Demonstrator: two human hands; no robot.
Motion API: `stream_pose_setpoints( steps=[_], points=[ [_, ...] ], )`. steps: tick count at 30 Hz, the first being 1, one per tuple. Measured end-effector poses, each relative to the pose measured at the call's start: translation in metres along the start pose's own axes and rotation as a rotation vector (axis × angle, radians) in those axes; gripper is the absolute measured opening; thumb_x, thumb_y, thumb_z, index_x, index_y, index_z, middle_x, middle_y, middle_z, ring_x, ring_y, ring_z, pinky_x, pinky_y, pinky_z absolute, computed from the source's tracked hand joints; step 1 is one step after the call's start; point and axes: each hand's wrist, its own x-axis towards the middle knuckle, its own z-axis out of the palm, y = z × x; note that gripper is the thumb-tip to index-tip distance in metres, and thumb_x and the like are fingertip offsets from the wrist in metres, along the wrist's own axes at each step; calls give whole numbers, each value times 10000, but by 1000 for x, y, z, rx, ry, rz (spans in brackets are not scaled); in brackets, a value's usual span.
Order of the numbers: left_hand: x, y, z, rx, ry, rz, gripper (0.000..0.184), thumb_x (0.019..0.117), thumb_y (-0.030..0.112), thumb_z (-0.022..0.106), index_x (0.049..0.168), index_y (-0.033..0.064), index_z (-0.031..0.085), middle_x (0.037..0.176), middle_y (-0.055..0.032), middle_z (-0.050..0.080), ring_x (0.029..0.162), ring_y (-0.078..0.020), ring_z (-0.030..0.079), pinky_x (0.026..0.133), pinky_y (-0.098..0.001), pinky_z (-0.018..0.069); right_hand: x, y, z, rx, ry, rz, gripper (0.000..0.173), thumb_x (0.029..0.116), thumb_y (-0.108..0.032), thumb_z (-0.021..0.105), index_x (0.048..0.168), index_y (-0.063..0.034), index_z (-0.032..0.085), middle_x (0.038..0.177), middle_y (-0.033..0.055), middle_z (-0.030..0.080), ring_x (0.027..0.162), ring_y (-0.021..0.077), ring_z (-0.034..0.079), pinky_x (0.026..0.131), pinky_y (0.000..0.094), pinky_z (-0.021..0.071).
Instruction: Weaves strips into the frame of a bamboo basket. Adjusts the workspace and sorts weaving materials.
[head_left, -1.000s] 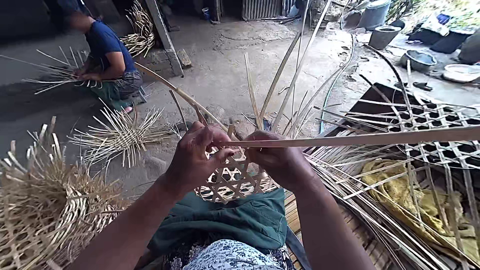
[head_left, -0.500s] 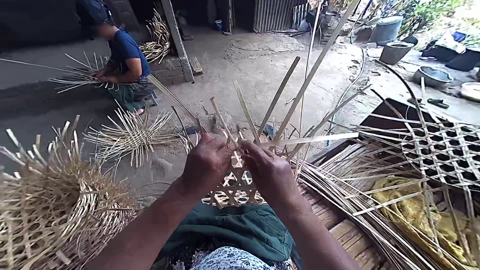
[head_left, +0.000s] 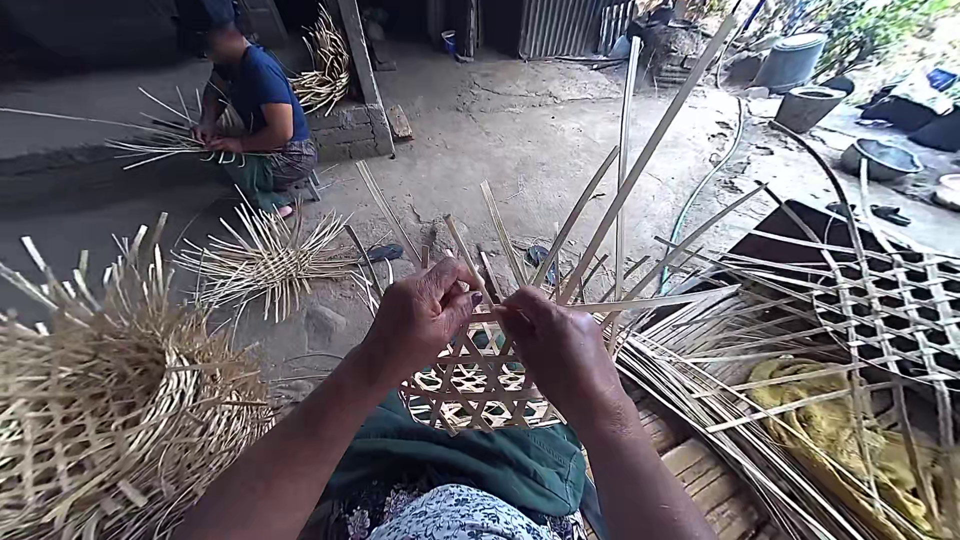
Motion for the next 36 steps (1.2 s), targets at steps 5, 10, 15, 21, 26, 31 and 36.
stream_pose_setpoints(
  steps=[5, 10, 15, 21, 26, 31, 36],
  points=[
    [-6, -8, 10, 23, 128, 229, 130, 978, 142, 665, 1044, 39, 710, 932, -36, 714, 785, -40, 646, 738, -190, 553, 2, 5, -5, 25, -15, 53, 151, 990, -264, 642, 948, -142, 719, 639, -4, 641, 538, 136, 616, 516, 379, 523],
    [-2, 14, 13, 304, 149, 435, 407, 983, 214, 678, 1349, 48, 613, 988, -113, 712, 768, -186, 663, 632, -298, 551, 4, 15, 0, 257, 18, 1, 100, 970, -223, 684, 946, -141, 736, 645, -35, 651, 497, 50, 588, 475, 266, 523],
    [14, 7, 13, 523, -37, 416, 400, 1024, 301, 596, 1389, 147, 655, 980, -116, 722, 870, -303, 661, 683, -404, 552, -2, 21, 19, 397, 266, -82, 169, 961, -81, 671, 1112, -57, 742, 865, 18, 731, 629, 48, 668, 569, 225, 598],
    [12, 8, 14, 381, 72, 343, 317, 918, 297, 744, 1142, 73, 727, 1000, -83, 735, 879, -248, 657, 755, -369, 539, -3, 24, 21, 207, 427, -72, 162, 868, -160, 798, 904, -63, 673, 937, 69, 591, 598, 49, 517, 521, 184, 482],
    [10, 3, 13, 294, 79, 275, 263, 875, 262, 781, 1046, 74, 714, 942, -48, 720, 848, -197, 641, 754, -349, 526, -1, 19, 21, 161, 303, -47, 113, 900, -136, 728, 968, -58, 686, 786, 24, 649, 600, 72, 582, 545, 236, 521],
    [7, 4, 12, 215, 76, 228, 224, 859, 265, 783, 979, 102, 685, 900, 0, 693, 810, -128, 601, 717, -297, 497, -7, 2, 13, -111, 293, -48, 307, 922, -170, 693, 1222, -182, 761, 914, 89, 717, 739, 240, 686, 581, 421, 546],
    [5, -6, 5, 34, 45, 150, 235, 800, 208, 809, 946, 119, 647, 877, 43, 646, 824, -57, 573, 733, -222, 483, 14, 29, 1, 717, -71, 50, 133, 840, -19, 766, 935, -85, 700, 837, -16, 677, 672, 46, 621, 597, 215, 550]
  ],
)
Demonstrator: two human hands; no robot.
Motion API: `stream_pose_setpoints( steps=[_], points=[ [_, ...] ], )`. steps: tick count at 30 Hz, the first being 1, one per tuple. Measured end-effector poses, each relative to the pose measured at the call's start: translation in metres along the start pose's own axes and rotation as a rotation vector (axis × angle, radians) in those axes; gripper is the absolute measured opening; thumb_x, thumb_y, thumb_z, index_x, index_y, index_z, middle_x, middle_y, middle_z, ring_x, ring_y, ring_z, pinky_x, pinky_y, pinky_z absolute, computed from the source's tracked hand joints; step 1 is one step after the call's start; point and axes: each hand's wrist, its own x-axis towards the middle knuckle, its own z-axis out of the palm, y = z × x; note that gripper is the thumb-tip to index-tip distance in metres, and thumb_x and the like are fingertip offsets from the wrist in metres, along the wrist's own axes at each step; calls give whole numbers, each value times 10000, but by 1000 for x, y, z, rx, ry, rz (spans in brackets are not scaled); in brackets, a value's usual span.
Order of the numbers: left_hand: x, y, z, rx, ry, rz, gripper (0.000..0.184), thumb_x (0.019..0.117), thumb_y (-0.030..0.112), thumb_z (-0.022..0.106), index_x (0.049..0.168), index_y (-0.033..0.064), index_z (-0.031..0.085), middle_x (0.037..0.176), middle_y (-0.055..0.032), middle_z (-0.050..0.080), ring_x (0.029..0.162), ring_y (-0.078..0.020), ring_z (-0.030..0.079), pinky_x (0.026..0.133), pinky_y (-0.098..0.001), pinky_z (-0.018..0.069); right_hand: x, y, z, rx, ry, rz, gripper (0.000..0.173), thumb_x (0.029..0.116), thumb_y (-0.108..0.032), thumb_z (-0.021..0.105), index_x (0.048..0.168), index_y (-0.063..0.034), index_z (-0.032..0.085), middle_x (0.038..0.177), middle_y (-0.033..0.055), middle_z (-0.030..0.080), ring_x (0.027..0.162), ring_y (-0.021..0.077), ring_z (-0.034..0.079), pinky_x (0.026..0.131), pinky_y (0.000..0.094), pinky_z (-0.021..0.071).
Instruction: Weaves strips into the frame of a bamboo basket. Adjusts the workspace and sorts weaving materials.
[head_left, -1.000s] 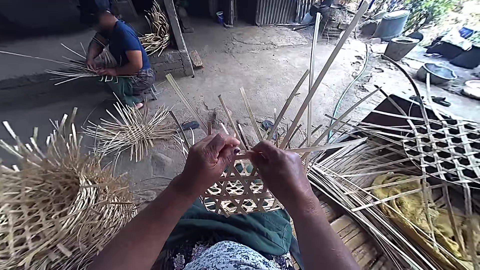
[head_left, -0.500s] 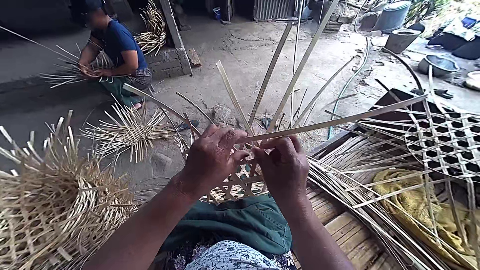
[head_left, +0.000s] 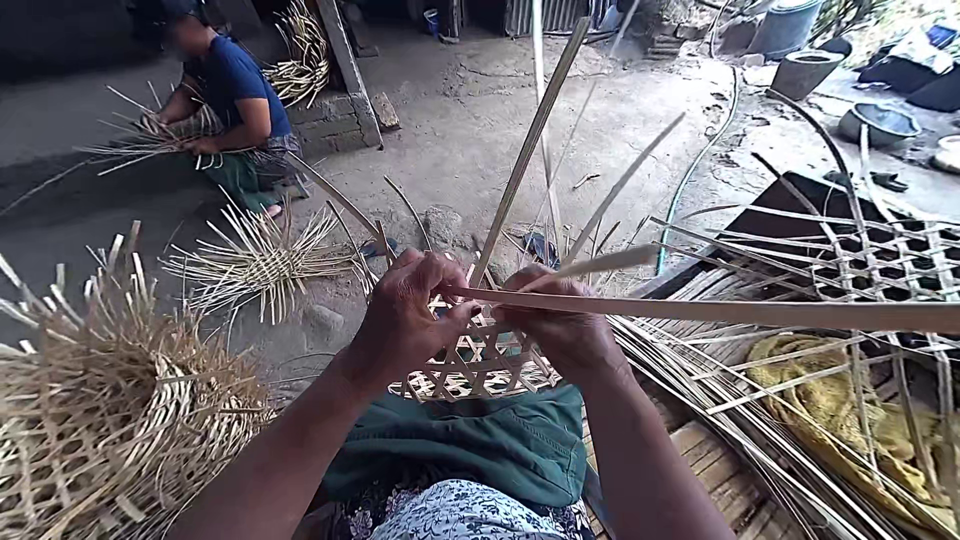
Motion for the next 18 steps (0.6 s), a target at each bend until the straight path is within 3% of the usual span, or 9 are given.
stream_pose_setpoints(
  steps=[3, 6, 9, 11, 13, 14, 15, 17, 18],
  points=[
    [-1, -8, 1, -39, 17, -27, 227, 772, 163, 772, 943, 131, 627, 858, 61, 635, 813, -38, 576, 724, -207, 486, 10, 12, -9, 313, -154, 137, 161, 817, 45, 738, 879, -89, 672, 750, -15, 696, 610, 33, 622, 566, 193, 542],
    [-1, -14, 5, 80, 72, 23, 181, 828, 113, 709, 1008, 91, 704, 898, 9, 671, 833, -103, 579, 722, -258, 478, 11, 23, -11, 455, -198, 14, 172, 872, 0, 754, 1039, -41, 755, 888, 53, 767, 707, 84, 705, 642, 231, 605],
    [-2, -14, 7, 273, 67, 130, 191, 925, 102, 617, 1042, 64, 763, 943, -83, 724, 879, -240, 623, 764, -374, 509, 8, 10, -1, 377, 15, 60, 207, 932, -220, 742, 1042, -76, 642, 754, 54, 721, 549, 122, 679, 496, 260, 592],
    [-1, -10, 7, 305, 34, 135, 199, 925, 96, 607, 1007, 77, 788, 896, -88, 703, 860, -256, 618, 738, -375, 507, 7, 7, 4, 316, 177, 42, 124, 951, -160, 727, 977, -74, 641, 686, 49, 697, 472, 114, 641, 420, 248, 553],
    [1, -6, 2, 218, -21, 41, 174, 887, 99, 659, 1003, 92, 788, 936, -65, 709, 904, -212, 634, 784, -363, 521, 4, 9, 10, 173, 266, -44, 78, 935, -85, 732, 970, -83, 662, 702, 8, 696, 477, 78, 624, 423, 223, 542],
    [2, -6, -2, 136, -55, -48, 199, 868, 109, 699, 1051, 100, 777, 980, -32, 710, 912, -152, 638, 797, -325, 532, 3, 13, 13, 118, 290, -105, 92, 927, -57, 725, 991, -84, 665, 739, -8, 705, 498, 64, 629, 439, 219, 552],
    [4, -7, -5, 35, -79, -141, 283, 863, 109, 720, 1145, 98, 738, 989, 6, 703, 831, -80, 605, 721, -259, 505, 1, 18, 15, 87, 294, -165, 117, 926, -30, 709, 1027, -70, 668, 793, -5, 710, 525, 59, 630, 464, 222, 563],
    [10, -9, -12, -137, -122, -302, 470, 927, 120, 695, 1384, 109, 581, 857, 47, 669, 622, -32, 542, 552, -211, 469, -1, 28, 17, 15, 263, -278, 126, 951, -30, 673, 1073, -37, 701, 877, 28, 688, 575, 60, 619, 508, 231, 574],
    [12, -9, -14, -188, -121, -368, 525, 954, 143, 694, 1456, 132, 543, 770, 44, 637, 576, -48, 539, 527, -229, 479, -2, 32, 18, -42, 238, -319, 123, 964, -47, 652, 1064, -44, 724, 898, 39, 668, 595, 64, 614, 524, 234, 576]
  ],
)
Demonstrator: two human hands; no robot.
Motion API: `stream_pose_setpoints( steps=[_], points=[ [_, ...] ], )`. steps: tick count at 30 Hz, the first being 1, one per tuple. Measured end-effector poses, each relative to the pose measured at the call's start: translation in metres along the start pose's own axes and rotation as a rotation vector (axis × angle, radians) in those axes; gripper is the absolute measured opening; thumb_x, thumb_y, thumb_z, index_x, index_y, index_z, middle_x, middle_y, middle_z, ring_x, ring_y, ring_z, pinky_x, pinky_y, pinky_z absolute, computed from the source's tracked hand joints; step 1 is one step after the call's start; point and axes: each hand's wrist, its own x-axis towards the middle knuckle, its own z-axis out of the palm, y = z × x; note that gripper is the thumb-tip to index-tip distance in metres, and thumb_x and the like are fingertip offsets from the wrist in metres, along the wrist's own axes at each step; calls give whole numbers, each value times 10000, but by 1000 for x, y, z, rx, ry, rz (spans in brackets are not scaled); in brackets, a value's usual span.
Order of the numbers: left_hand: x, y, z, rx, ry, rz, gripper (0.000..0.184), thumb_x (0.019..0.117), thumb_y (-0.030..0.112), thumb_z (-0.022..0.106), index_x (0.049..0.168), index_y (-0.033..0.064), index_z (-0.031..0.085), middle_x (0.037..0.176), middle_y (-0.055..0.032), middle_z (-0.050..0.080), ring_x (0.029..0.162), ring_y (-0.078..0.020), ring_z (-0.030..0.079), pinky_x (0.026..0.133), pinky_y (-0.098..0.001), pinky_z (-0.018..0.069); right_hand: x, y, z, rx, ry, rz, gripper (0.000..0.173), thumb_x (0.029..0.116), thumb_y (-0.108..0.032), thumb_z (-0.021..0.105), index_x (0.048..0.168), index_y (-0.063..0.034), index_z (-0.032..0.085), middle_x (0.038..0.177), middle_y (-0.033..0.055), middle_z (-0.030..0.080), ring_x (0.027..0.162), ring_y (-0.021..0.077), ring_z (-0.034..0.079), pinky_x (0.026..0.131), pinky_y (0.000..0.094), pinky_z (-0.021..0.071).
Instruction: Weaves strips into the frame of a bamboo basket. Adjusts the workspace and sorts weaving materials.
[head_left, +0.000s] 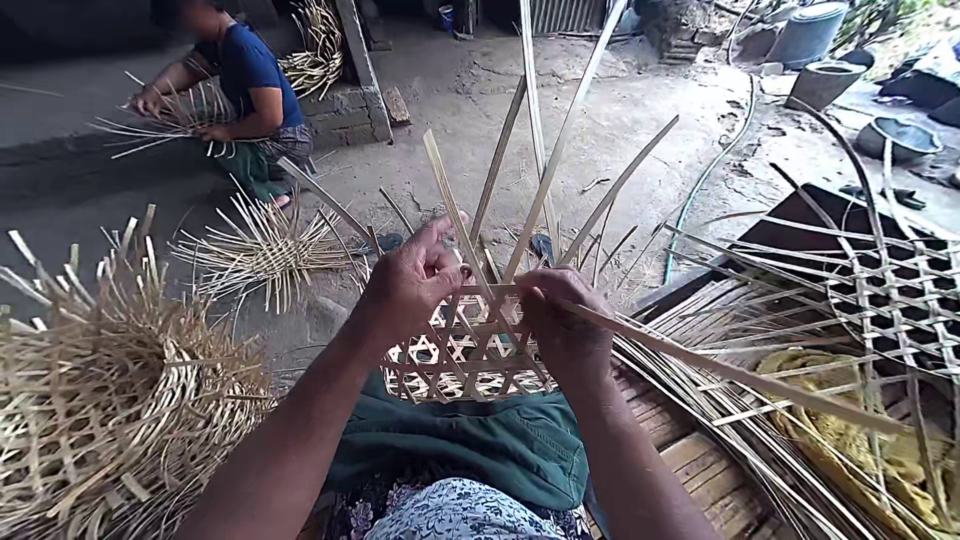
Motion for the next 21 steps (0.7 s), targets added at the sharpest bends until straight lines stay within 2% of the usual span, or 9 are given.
stream_pose_setpoints(
  steps=[1, 3, 8, 11, 13, 16, 17, 19, 21],
  points=[
    [1, 0, 0, -15, 20, -40, 515, 954, 160, 699, 1452, 141, 573, 708, 41, 606, 547, -60, 526, 514, -246, 477, -2, 0, 1, -50, -37, -41, 133, 975, -60, 638, 1057, -61, 744, 916, 49, 660, 616, 64, 614, 541, 235, 578],
    [-1, -1, 2, -73, 59, -83, 362, 948, 111, 705, 1309, 119, 681, 684, 31, 596, 546, -58, 541, 518, -238, 491, -5, -3, 3, -139, -96, -97, 189, 980, -59, 617, 1070, -99, 779, 915, 73, 637, 658, 70, 603, 576, 237, 563],
    [-9, -7, 13, -234, 87, 54, 70, 996, 89, 560, 1060, 89, 587, 854, 18, 689, 703, -63, 668, 635, -244, 577, -2, -10, 5, -394, -94, -67, 332, 909, -15, 638, 1102, -222, 812, 823, 69, 592, 644, 101, 551, 543, 248, 476],
    [-15, -11, 17, -64, 166, 186, 137, 1000, 139, 594, 1113, 63, 599, 885, 5, 698, 724, -61, 681, 652, -252, 598, 0, -16, 3, -459, -118, -7, 323, 901, -32, 655, 1093, -238, 815, 805, 66, 595, 639, 115, 555, 537, 264, 471],
    [-17, -7, 18, 175, 235, 344, 345, 982, 233, 665, 1238, 24, 567, 908, -32, 693, 704, -74, 632, 611, -240, 539, 0, -14, 2, -447, -137, 3, 322, 911, -34, 638, 1106, -224, 809, 817, 60, 596, 640, 115, 559, 542, 269, 480],
    [-11, 5, 19, 523, 100, 604, 452, 969, 277, 687, 1364, 70, 614, 1098, -121, 719, 908, -235, 695, 734, -369, 589, 0, -9, 1, -267, -114, -6, 188, 982, -54, 602, 1116, -84, 730, 868, 53, 657, 641, 99, 628, 581, 279, 579],
    [-6, 4, 19, 624, 43, 635, 431, 990, 282, 648, 1388, 118, 632, 1056, -121, 719, 891, -281, 674, 700, -404, 565, -1, -9, 1, -197, -90, -1, 157, 996, -64, 612, 1126, -56, 700, 906, 50, 691, 662, 95, 661, 600, 283, 606],
    [4, 5, 9, 706, -7, 631, 362, 1006, 247, 620, 1351, 150, 677, 959, -103, 726, 846, -310, 659, 669, -435, 543, -3, -11, 1, -187, 0, -3, 216, 971, -67, 665, 1184, -37, 684, 975, 57, 718, 693, 84, 672, 618, 271, 607],
    [9, 13, -2, 632, 39, 614, 303, 979, 218, 662, 1261, 133, 732, 944, -83, 726, 859, -276, 648, 728, -409, 538, -2, -16, -2, -350, 98, 2, 241, 925, -135, 733, 1135, -27, 683, 940, 64, 674, 642, 59, 587, 583, 222, 530]
  ],
)
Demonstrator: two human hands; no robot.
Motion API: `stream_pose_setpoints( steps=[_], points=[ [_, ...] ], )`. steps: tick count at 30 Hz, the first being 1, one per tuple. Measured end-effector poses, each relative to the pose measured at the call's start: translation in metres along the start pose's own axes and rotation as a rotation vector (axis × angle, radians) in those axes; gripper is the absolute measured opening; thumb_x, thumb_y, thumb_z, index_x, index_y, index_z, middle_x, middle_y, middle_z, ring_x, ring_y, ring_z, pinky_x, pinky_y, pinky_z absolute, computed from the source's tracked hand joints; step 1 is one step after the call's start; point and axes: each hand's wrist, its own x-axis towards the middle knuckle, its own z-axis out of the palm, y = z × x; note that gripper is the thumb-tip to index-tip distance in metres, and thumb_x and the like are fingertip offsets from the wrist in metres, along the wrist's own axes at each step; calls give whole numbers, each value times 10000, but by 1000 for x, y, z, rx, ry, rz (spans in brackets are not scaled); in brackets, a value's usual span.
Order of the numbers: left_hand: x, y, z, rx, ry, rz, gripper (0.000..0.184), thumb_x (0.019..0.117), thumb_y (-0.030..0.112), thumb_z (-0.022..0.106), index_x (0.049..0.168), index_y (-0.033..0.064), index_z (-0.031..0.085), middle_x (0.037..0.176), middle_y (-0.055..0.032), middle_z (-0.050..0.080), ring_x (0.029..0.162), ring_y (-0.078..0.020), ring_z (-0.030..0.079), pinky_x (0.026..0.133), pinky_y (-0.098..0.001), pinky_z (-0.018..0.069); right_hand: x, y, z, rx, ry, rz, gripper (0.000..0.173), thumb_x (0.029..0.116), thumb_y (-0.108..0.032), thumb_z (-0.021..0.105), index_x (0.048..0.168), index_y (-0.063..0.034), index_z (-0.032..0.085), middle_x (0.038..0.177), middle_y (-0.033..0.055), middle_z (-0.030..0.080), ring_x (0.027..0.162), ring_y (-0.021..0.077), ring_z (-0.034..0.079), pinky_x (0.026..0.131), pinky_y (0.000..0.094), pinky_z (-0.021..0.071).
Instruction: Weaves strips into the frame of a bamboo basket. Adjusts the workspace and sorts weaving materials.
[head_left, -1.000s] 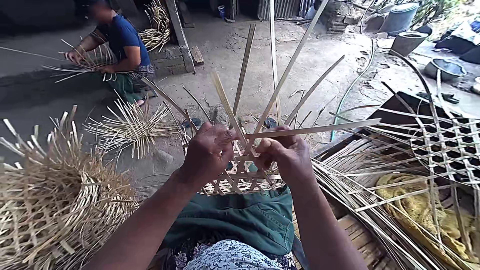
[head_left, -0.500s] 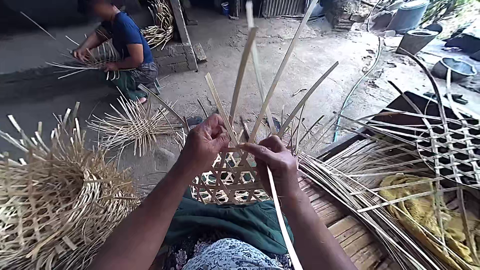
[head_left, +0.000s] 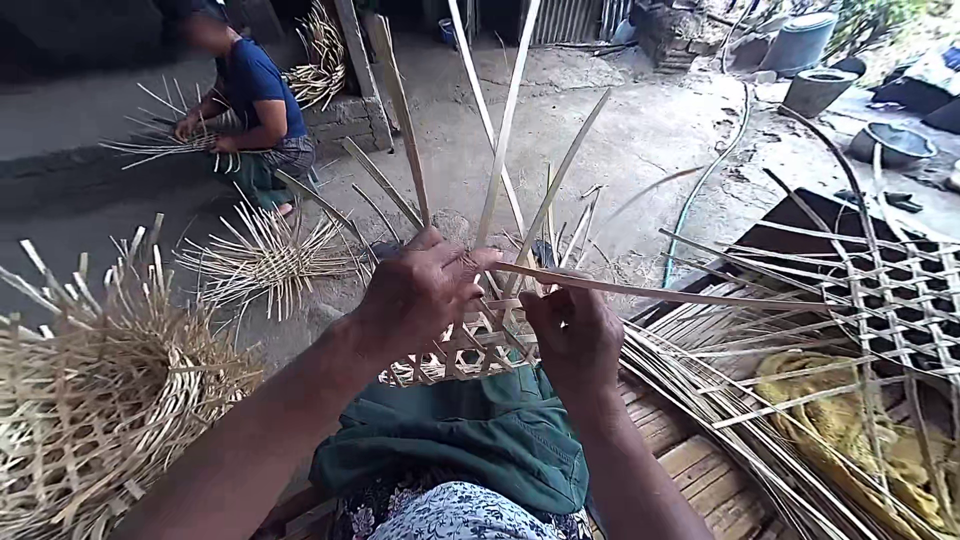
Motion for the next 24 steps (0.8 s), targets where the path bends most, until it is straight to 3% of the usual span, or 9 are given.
stream_pose_setpoints(
  steps=[4, 8, 13, 15, 16, 18, 19, 21, 24],
  points=[
    [-3, 19, -1, -114, 127, -71, 249, 923, 191, 736, 1148, 91, 767, 946, -58, 733, 831, -199, 594, 744, -335, 458, 1, -2, -2, -203, 21, 67, 370, 857, -360, 815, 989, -58, 648, 853, 61, 600, 609, 109, 519, 541, 273, 453],
    [-11, 19, 17, -137, 127, -123, 229, 905, 198, 757, 1109, 94, 764, 986, -51, 747, 828, -203, 609, 731, -345, 468, 0, 5, 0, -197, -38, 188, 463, 796, -366, 864, 1025, -29, 644, 931, 109, 585, 634, 165, 534, 563, 353, 478],
    [-12, 17, 20, -129, 126, -134, 209, 907, 185, 757, 1095, 94, 769, 977, -45, 745, 853, -202, 613, 754, -342, 473, -2, 17, 6, 32, -44, 164, 259, 861, -215, 812, 988, -70, 641, 838, 25, 627, 637, 80, 574, 576, 258, 514],
    [-12, 14, 23, -137, 114, -136, 212, 906, 192, 761, 1095, 96, 765, 980, -41, 742, 858, -200, 615, 758, -342, 479, -3, 22, 9, 94, -49, 136, 206, 887, -149, 775, 1042, -76, 662, 817, 10, 634, 627, 66, 575, 576, 247, 519],
    [-12, 13, 24, -144, 108, -134, 214, 904, 194, 764, 1094, 95, 764, 986, -40, 746, 861, -199, 618, 763, -343, 480, -2, 20, 8, 74, -72, 139, 243, 900, -140, 759, 1124, -87, 680, 824, 15, 639, 622, 72, 563, 574, 256, 509],
    [-12, 13, 23, -170, 96, -124, 207, 902, 189, 765, 1085, 91, 760, 974, -30, 745, 856, -190, 613, 766, -341, 472, 2, 3, -2, -167, -169, 145, 418, 945, -188, 700, 1361, -173, 668, 913, 45, 666, 666, 130, 586, 598, 337, 511],
    [-11, 14, 21, -192, 86, -124, 204, 899, 188, 765, 1079, 93, 760, 973, -21, 746, 860, -181, 613, 775, -339, 470, 4, -9, -7, -312, -200, 128, 432, 954, -207, 675, 1385, -203, 665, 947, 75, 678, 709, 192, 623, 611, 411, 522],
    [-10, 14, 16, -278, 58, -139, 183, 898, 187, 767, 1061, 106, 756, 963, 12, 739, 868, -142, 606, 794, -329, 459, 4, -24, -12, -439, -185, 71, 349, 923, -196, 696, 1269, -205, 740, 921, 100, 650, 762, 260, 639, 606, 461, 519],
    [-15, 7, 14, -474, 43, -181, 126, 884, 171, 768, 1000, 130, 742, 920, 71, 705, 875, -79, 574, 811, -290, 451, 10, -13, -13, -166, -248, 90, 228, 849, -95, 757, 1076, -120, 754, 845, 47, 637, 671, 158, 603, 575, 353, 525]
  ],
)
